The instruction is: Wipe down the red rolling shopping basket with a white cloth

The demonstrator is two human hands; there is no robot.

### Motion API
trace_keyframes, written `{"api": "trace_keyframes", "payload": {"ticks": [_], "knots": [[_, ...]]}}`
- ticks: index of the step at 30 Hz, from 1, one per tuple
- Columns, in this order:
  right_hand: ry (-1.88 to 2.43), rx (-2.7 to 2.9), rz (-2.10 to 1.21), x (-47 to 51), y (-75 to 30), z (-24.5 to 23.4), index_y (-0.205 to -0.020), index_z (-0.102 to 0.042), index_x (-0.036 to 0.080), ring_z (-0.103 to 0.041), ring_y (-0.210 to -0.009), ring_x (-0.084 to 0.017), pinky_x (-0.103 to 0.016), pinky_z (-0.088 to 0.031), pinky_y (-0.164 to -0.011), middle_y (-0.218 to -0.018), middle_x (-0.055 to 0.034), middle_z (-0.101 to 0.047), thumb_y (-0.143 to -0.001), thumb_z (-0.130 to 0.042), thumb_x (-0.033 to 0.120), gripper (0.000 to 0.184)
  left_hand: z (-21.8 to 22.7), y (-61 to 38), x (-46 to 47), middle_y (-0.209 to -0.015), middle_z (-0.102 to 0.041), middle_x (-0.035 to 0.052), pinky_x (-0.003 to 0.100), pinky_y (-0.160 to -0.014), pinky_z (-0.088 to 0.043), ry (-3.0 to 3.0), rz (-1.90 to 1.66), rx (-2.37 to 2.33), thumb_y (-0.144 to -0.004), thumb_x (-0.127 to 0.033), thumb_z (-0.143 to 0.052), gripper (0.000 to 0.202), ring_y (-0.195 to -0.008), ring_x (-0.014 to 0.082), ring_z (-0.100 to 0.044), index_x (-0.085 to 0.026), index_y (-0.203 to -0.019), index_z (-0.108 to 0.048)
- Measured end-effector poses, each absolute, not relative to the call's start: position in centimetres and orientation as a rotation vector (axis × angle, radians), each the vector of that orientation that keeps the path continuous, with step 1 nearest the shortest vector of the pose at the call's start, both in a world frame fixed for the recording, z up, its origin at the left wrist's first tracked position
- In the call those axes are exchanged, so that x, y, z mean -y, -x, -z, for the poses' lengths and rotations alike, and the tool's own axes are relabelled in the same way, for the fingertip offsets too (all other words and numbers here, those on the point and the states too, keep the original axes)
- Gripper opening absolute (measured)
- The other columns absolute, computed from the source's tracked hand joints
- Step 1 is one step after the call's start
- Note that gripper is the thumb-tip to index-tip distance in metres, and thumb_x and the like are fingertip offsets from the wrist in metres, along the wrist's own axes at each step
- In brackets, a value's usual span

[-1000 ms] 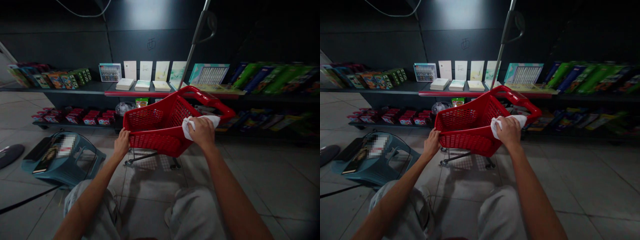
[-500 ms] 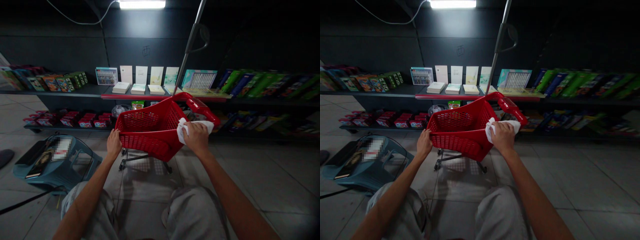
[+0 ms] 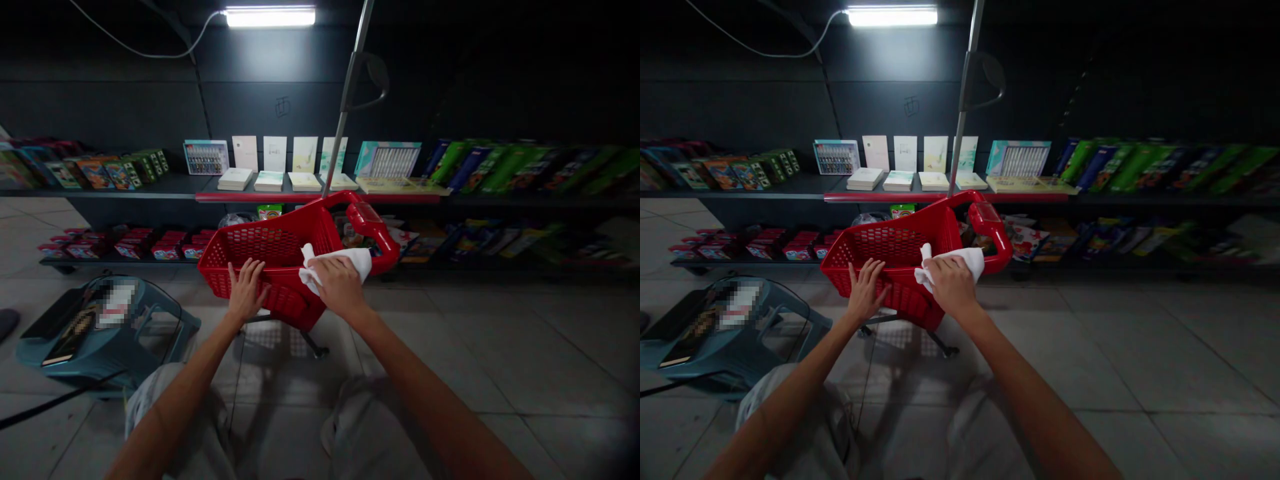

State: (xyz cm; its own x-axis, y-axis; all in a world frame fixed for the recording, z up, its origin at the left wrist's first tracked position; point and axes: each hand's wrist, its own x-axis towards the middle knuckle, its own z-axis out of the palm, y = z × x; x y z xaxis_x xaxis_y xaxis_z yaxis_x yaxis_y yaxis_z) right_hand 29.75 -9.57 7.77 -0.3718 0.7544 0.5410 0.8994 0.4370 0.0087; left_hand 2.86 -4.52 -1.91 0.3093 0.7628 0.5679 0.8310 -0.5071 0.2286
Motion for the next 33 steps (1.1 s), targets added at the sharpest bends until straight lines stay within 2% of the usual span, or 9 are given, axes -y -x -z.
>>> {"api": "trace_keyframes", "payload": {"ticks": [4, 7, 12, 17, 20, 24, 29, 33], "knots": [[1.319, 2.365, 0.433, 9.9, -28.3, -8.8, -0.123, -0.064, 0.019, -0.064, -0.107, -0.026, -0.039, -0.036, -0.096, -0.118, -0.0114, -0.075, -0.101, -0.050, 0.018, 0.026, 2.1, -1.5, 3.0, -0.130, -0.065, 0.0141, 0.063, -0.133, -0.006, 2.287, 0.963, 1.660, -0.103, -0.040, -0.046, 0.037, -0.136, 0.0305, -0.052, -0.019, -0.129, -0.060], [1.295, 2.418, 0.418, 9.9, -28.8, -10.1, -0.123, -0.064, 0.018, -0.065, -0.108, -0.026, -0.038, -0.036, -0.095, -0.120, -0.0107, -0.074, -0.099, -0.051, 0.017, 0.027, 2.3, -0.5, 2.2, -0.121, -0.065, 0.0129, 0.062, -0.133, -0.007, 2.190, 0.968, 1.709, -0.105, -0.042, -0.041, 0.035, -0.129, 0.0301, -0.054, -0.018, -0.122, -0.061], [1.405, 2.398, 0.469, 9.0, -32.8, -12.0, -0.120, -0.064, 0.017, -0.067, -0.097, -0.026, -0.037, -0.037, -0.089, -0.110, -0.0108, -0.076, -0.100, -0.051, 0.022, 0.025, 2.6, 0.3, 1.6, -0.132, -0.060, 0.0158, 0.065, -0.133, -0.001, 2.193, 1.050, 1.719, -0.104, -0.041, -0.040, 0.036, -0.139, 0.0312, -0.047, -0.016, -0.122, -0.059], [1.405, 2.363, 0.528, 8.0, -35.4, -12.6, -0.117, -0.063, 0.015, -0.065, -0.100, -0.028, -0.037, -0.038, -0.090, -0.111, -0.0128, -0.074, -0.101, -0.049, 0.026, 0.024, 3.1, 0.4, 1.2, -0.141, -0.057, 0.0173, 0.067, -0.132, -0.003, 2.190, 1.084, 1.664, -0.105, -0.044, -0.040, 0.038, -0.153, 0.0334, -0.036, -0.016, -0.124, -0.057], [1.382, 2.362, 0.554, 8.6, -34.7, -12.6, -0.116, -0.063, 0.015, -0.064, -0.094, -0.028, -0.037, -0.037, -0.089, -0.106, -0.0121, -0.074, -0.101, -0.047, 0.026, 0.024, 3.6, 0.8, 1.1, -0.156, -0.046, 0.0198, 0.067, -0.132, -0.009, 2.162, 1.156, 1.659, -0.105, -0.046, -0.042, 0.040, -0.161, 0.0346, -0.020, -0.016, -0.127, -0.055], [1.374, 2.335, 0.537, 10.5, -33.7, -12.7, -0.113, -0.065, 0.016, -0.064, -0.088, -0.026, -0.036, -0.035, -0.085, -0.099, -0.0106, -0.075, -0.101, -0.047, 0.027, 0.024, 4.2, 1.4, 0.9, -0.173, -0.019, 0.0180, 0.068, -0.131, -0.012, 2.162, 1.235, 1.646, -0.105, -0.048, -0.042, 0.051, -0.165, 0.0342, -0.003, -0.017, -0.144, -0.048], [1.325, 2.377, 0.528, 12.0, -33.4, -12.6, -0.115, -0.065, 0.016, -0.063, -0.085, -0.024, -0.035, -0.033, -0.083, -0.101, -0.0098, -0.076, -0.102, -0.049, 0.030, 0.025, 4.9, 1.5, 0.1, -0.177, 0.000, 0.0148, 0.066, -0.131, -0.012, 2.169, 1.371, 1.735, -0.104, -0.051, -0.044, 0.067, -0.164, 0.0350, 0.006, -0.020, -0.162, -0.031], [1.371, 2.303, 0.570, 12.7, -31.4, -12.2, -0.113, -0.066, 0.016, -0.063, -0.082, -0.023, -0.035, -0.031, -0.081, -0.094, -0.0081, -0.075, -0.102, -0.050, 0.030, 0.024, 4.6, 0.1, 0.5, -0.177, 0.003, 0.0153, 0.069, -0.129, -0.015, 2.153, 1.508, 1.766, -0.105, -0.046, -0.042, 0.067, -0.164, 0.0361, 0.006, -0.020, -0.165, -0.027]]}}
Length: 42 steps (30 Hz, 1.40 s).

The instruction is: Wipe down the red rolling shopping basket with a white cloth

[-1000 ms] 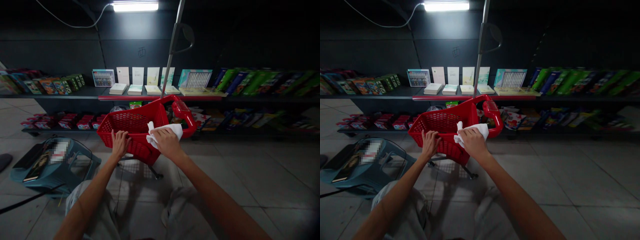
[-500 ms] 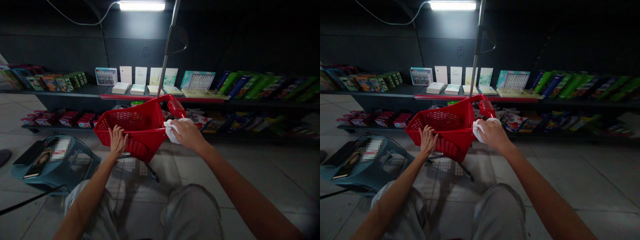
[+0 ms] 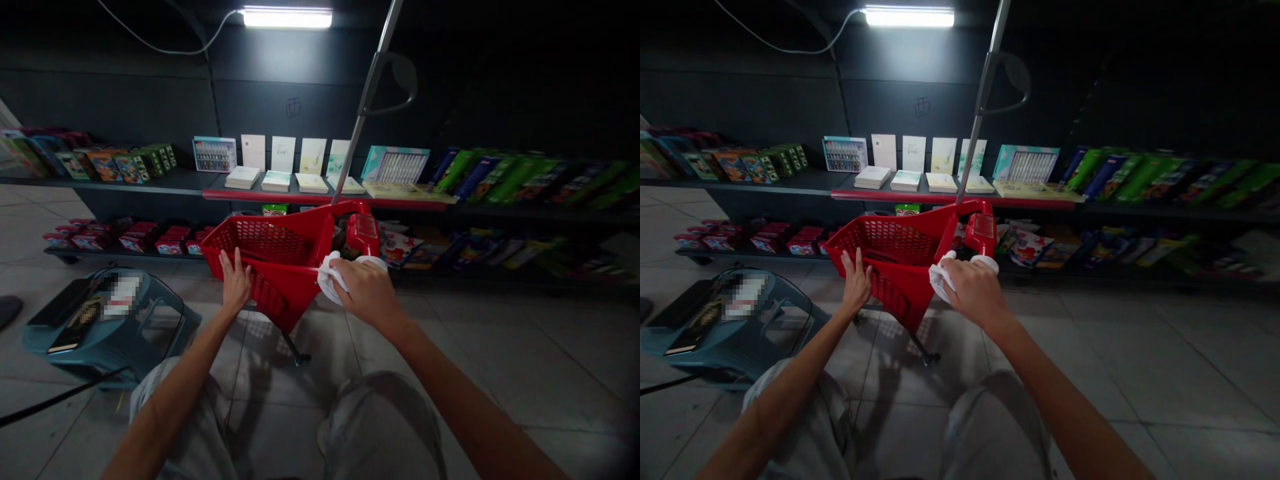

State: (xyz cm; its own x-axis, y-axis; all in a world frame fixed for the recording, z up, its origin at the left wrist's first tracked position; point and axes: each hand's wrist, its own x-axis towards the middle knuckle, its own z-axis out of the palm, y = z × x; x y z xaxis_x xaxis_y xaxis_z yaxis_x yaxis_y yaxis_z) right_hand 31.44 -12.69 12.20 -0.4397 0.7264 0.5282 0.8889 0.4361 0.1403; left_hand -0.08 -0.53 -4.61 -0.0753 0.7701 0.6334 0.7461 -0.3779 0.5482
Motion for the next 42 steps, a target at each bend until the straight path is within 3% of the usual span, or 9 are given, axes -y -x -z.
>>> {"api": "trace_keyframes", "payload": {"ticks": [4, 6, 8, 11, 17, 26, 31, 34, 42], "knots": [[1.446, 2.203, 0.564, 13.6, -27.8, -11.9, -0.108, -0.066, 0.017, -0.062, -0.079, -0.022, -0.036, -0.029, -0.077, -0.087, -0.0072, -0.073, -0.103, -0.051, 0.031, 0.022, 2.8, -2.8, 3.5, -0.175, -0.018, 0.0153, 0.069, -0.130, -0.010, -2.522, -1.387, -1.315, -0.105, -0.039, -0.045, 0.064, -0.164, 0.0337, -0.013, -0.024, -0.164, -0.027], [1.454, 2.204, 0.550, 14.0, -25.9, -11.9, -0.110, -0.065, 0.017, -0.062, -0.080, -0.023, -0.036, -0.029, -0.076, -0.090, -0.0075, -0.073, -0.102, -0.053, 0.032, 0.020, 1.9, -4.1, 5.2, -0.169, -0.033, 0.0177, 0.071, -0.130, -0.007, -2.598, -1.418, -1.153, -0.103, -0.040, -0.048, 0.073, -0.161, 0.0337, -0.025, -0.022, -0.166, -0.017], [1.451, 2.225, 0.528, 14.4, -24.2, -12.1, -0.114, -0.064, 0.017, -0.063, -0.083, -0.024, -0.036, -0.030, -0.076, -0.094, -0.0081, -0.073, -0.101, -0.056, 0.031, 0.021, 1.5, -4.9, 6.3, -0.165, -0.036, 0.0198, 0.073, -0.129, -0.006, -2.642, -1.488, -1.032, -0.097, -0.049, -0.056, 0.086, -0.158, 0.0373, -0.031, -0.021, -0.167, -0.012], [1.413, 2.271, 0.485, 14.8, -22.2, -12.4, -0.118, -0.061, 0.017, -0.063, -0.090, -0.025, -0.037, -0.032, -0.076, -0.100, -0.0097, -0.072, -0.101, -0.057, 0.032, 0.023, 1.8, -5.0, 6.5, -0.162, -0.037, 0.0225, 0.074, -0.129, -0.012, -2.694, -1.600, -0.926, -0.089, -0.057, -0.066, 0.098, -0.156, 0.0413, -0.033, -0.019, -0.165, -0.017], [1.270, 2.373, 0.405, 15.1, -20.6, -13.1, -0.124, -0.060, 0.018, -0.063, -0.098, -0.026, -0.038, -0.037, -0.079, -0.114, -0.0104, -0.071, -0.102, -0.056, 0.033, 0.027, 2.5, -3.8, 4.9, -0.154, -0.045, 0.0137, 0.064, -0.129, -0.030, -2.548, -1.750, -1.086, -0.098, -0.036, -0.060, 0.056, -0.161, 0.0325, -0.023, -0.030, -0.151, -0.040], [1.055, 2.322, 0.124, 13.7, -24.7, -12.7, -0.122, -0.064, 0.018, -0.066, -0.101, -0.025, -0.039, -0.041, -0.091, -0.110, -0.0093, -0.075, -0.105, -0.050, 0.035, 0.028, 1.6, -3.5, 5.4, -0.162, -0.030, 0.0213, 0.073, -0.124, -0.030, -2.516, -1.703, -0.970, -0.089, -0.044, -0.074, 0.089, -0.161, 0.0405, -0.018, -0.029, -0.159, -0.021], [0.937, 2.176, 0.052, 12.3, -27.4, -11.8, -0.114, -0.067, 0.016, -0.066, -0.110, -0.027, -0.043, -0.047, -0.101, -0.112, -0.0132, -0.075, -0.102, -0.043, 0.027, 0.029, 1.8, -3.1, 5.2, -0.161, -0.033, 0.0203, 0.071, -0.124, -0.030, -2.480, -1.693, -1.016, -0.091, -0.036, -0.071, 0.081, -0.162, 0.0402, -0.017, -0.028, -0.157, -0.026], [0.916, 2.162, 0.025, 11.5, -28.4, -11.7, -0.112, -0.069, 0.017, -0.064, -0.118, -0.027, -0.046, -0.047, -0.108, -0.118, -0.0135, -0.074, -0.101, -0.045, 0.025, 0.027, 1.8, -2.2, 5.2, -0.159, -0.036, 0.0198, 0.072, -0.122, -0.034, -2.473, -1.687, -1.041, -0.091, -0.039, -0.070, 0.079, -0.160, 0.0413, -0.022, -0.029, -0.156, -0.027], [0.920, 2.166, -0.002, 10.3, -29.0, -12.1, -0.127, -0.067, 0.018, -0.059, -0.132, -0.025, -0.046, -0.046, -0.114, -0.135, -0.0126, -0.069, -0.100, -0.044, 0.022, 0.035, 1.9, 0.4, 5.0, -0.154, -0.043, 0.0192, 0.070, -0.119, -0.040, -2.446, -1.753, -1.040, -0.087, -0.048, -0.072, 0.081, -0.154, 0.0405, -0.037, -0.029, -0.154, -0.030]]}}
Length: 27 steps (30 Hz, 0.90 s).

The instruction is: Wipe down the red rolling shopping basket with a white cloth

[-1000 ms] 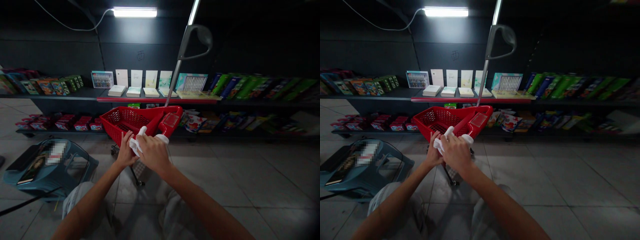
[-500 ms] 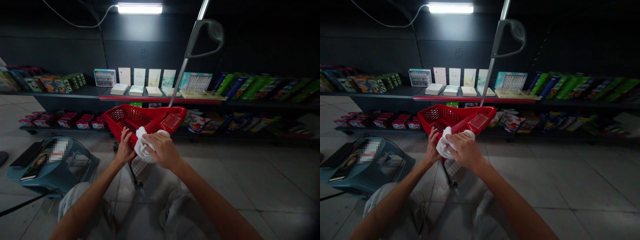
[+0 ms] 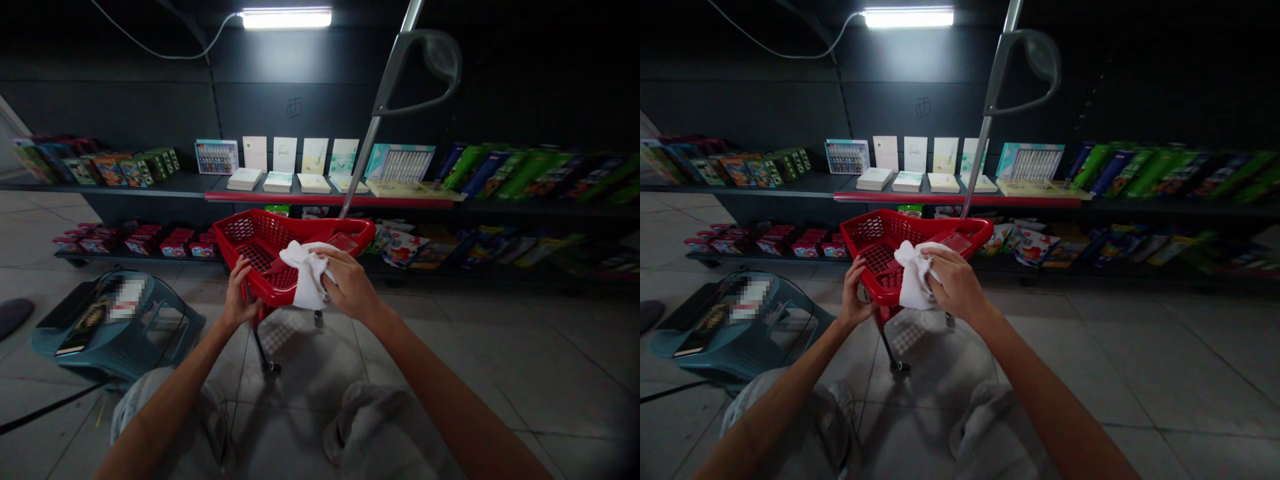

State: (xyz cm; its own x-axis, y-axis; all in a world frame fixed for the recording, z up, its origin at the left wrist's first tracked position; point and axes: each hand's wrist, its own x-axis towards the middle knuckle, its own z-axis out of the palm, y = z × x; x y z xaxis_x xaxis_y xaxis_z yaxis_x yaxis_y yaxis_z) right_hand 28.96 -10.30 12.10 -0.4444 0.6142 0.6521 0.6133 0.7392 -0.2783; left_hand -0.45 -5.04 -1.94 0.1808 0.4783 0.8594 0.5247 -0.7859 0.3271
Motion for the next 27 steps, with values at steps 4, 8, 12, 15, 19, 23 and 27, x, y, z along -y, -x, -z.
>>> {"api": "trace_keyframes", "payload": {"ticks": [4, 8, 12, 15, 19, 23, 27], "knots": [[0.997, 2.149, 0.020, 9.0, -28.8, -12.3, -0.126, -0.067, 0.017, -0.060, -0.129, -0.027, -0.046, -0.045, -0.112, -0.133, -0.0140, -0.069, -0.102, -0.042, 0.025, 0.035, 1.9, 1.5, 4.9, -0.154, -0.044, 0.0183, 0.068, -0.119, -0.040, 2.374, 1.762, 0.981, -0.085, -0.047, -0.074, 0.081, -0.153, 0.0400, -0.038, -0.029, -0.152, -0.033], [1.175, 2.085, 0.052, 6.8, -30.1, -12.6, -0.113, -0.069, 0.015, -0.066, -0.112, -0.029, -0.042, -0.047, -0.102, -0.117, -0.0164, -0.073, -0.104, -0.037, 0.032, 0.037, 1.8, 2.7, 4.7, -0.154, -0.045, 0.0189, 0.068, -0.120, -0.038, 2.393, 1.790, 0.928, -0.082, -0.050, -0.076, 0.084, -0.153, 0.0401, -0.039, -0.028, -0.152, -0.035], [1.303, 2.062, 0.065, 5.3, -32.3, -12.5, -0.122, -0.067, 0.017, -0.068, -0.105, -0.030, -0.039, -0.049, -0.090, -0.112, -0.0142, -0.075, -0.106, -0.034, 0.036, 0.041, 1.6, 4.1, 4.6, -0.154, -0.046, 0.0193, 0.068, -0.119, -0.040, 2.413, 1.792, 0.954, -0.080, -0.056, -0.077, 0.086, -0.153, 0.0400, -0.039, -0.028, -0.150, -0.036], [1.394, 2.029, 0.099, 5.0, -33.1, -12.1, -0.123, -0.067, 0.017, -0.069, -0.097, -0.030, -0.037, -0.049, -0.080, -0.105, -0.0141, -0.076, -0.106, -0.032, 0.039, 0.045, 1.3, 5.0, 4.7, -0.156, -0.044, 0.0206, 0.070, -0.123, -0.034, 2.474, 1.783, 0.983, -0.080, -0.061, -0.077, 0.086, -0.155, 0.0401, -0.035, -0.027, -0.149, -0.036], [1.398, 2.004, 0.133, 5.1, -33.0, -11.5, -0.118, -0.069, 0.017, -0.070, -0.095, -0.031, -0.038, -0.049, -0.079, -0.104, -0.0153, -0.076, -0.107, -0.029, 0.042, 0.048, 1.0, 5.9, 5.0, -0.162, -0.038, 0.0220, 0.070, -0.126, -0.028, 2.523, 1.765, 1.029, -0.079, -0.066, -0.076, 0.090, -0.158, 0.0392, -0.031, -0.027, -0.149, -0.035], [1.338, 1.997, 0.142, 5.2, -33.3, -10.8, -0.118, -0.068, 0.016, -0.069, -0.099, -0.032, -0.040, -0.051, -0.083, -0.107, -0.0168, -0.075, -0.106, -0.030, 0.041, 0.048, 0.8, 6.7, 5.0, -0.169, -0.028, 0.0230, 0.068, -0.126, -0.029, 2.569, 1.787, 1.006, -0.079, -0.068, -0.075, 0.093, -0.159, 0.0389, -0.026, -0.027, -0.152, -0.033], [1.263, 1.983, 0.194, 5.4, -34.6, -9.7, -0.117, -0.069, 0.015, -0.067, -0.105, -0.032, -0.044, -0.051, -0.090, -0.111, -0.0176, -0.073, -0.103, -0.034, 0.036, 0.042, 0.6, 7.6, 4.9, -0.171, -0.021, 0.0247, 0.067, -0.124, -0.034, 2.632, 1.722, 1.036, -0.079, -0.069, -0.075, 0.098, -0.160, 0.0407, -0.022, -0.026, -0.156, -0.031]]}}
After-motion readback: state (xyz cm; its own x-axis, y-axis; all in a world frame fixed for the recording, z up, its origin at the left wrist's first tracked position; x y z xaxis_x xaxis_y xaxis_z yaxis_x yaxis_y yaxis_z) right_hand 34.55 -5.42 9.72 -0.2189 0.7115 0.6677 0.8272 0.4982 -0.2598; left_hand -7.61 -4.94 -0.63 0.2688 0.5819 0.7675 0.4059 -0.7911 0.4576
